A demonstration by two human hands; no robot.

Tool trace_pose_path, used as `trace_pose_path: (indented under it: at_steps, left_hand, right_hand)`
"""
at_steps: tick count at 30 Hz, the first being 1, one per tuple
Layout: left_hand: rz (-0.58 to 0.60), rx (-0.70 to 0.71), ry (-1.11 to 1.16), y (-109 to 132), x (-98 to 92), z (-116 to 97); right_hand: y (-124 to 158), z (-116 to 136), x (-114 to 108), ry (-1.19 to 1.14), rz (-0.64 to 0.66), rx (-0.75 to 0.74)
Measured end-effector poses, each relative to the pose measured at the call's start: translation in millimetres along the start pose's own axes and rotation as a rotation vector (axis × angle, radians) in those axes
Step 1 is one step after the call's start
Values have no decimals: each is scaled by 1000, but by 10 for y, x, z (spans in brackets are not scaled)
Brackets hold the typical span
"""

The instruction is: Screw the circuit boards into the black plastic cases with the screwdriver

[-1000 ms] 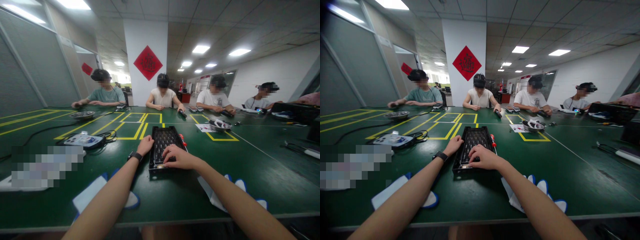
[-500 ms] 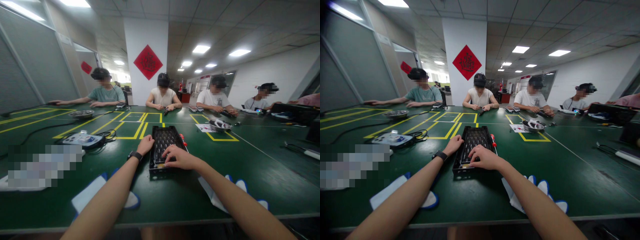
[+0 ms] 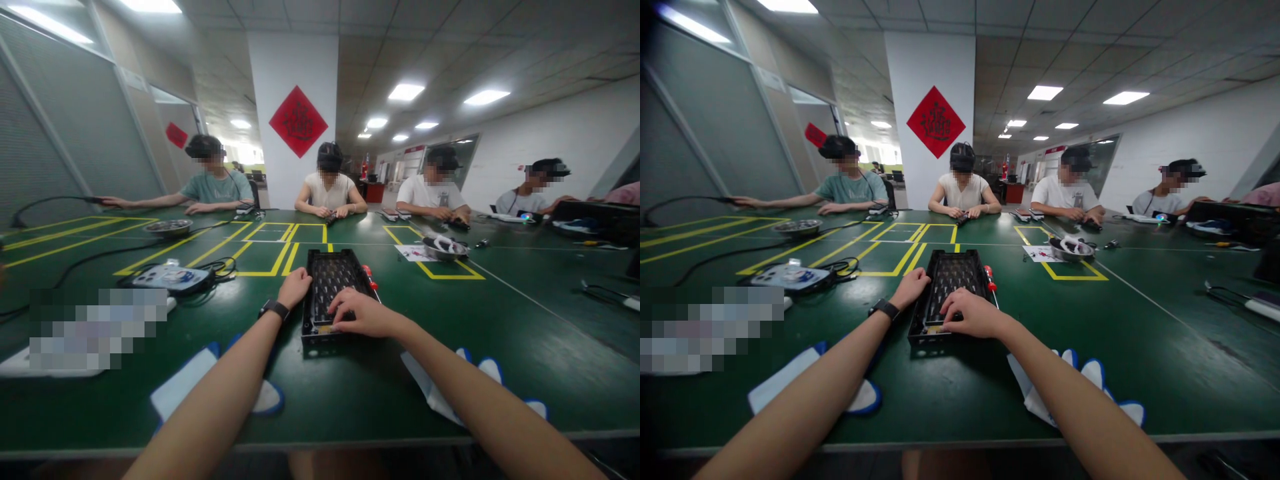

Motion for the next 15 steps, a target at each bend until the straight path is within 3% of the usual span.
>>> trace_pose_path:
  at_steps: [7, 15]
  left_hand:
    - [-1, 0, 3, 2, -5, -11]
    - [4, -19, 0, -13, 5, 3]
  right_hand:
    - [-1, 16, 13, -10, 22, -14]
    - [1, 10, -47, -51, -44, -13]
Point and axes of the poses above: each hand's wrist, its own y-axis away from the middle knuckle, its own x-axis out of the palm, z = x × y, the point moved 10 cm from there along -y, towards the middle knuckle, and after that the axes turned 7 degrees about x, right-handed, at the moved point
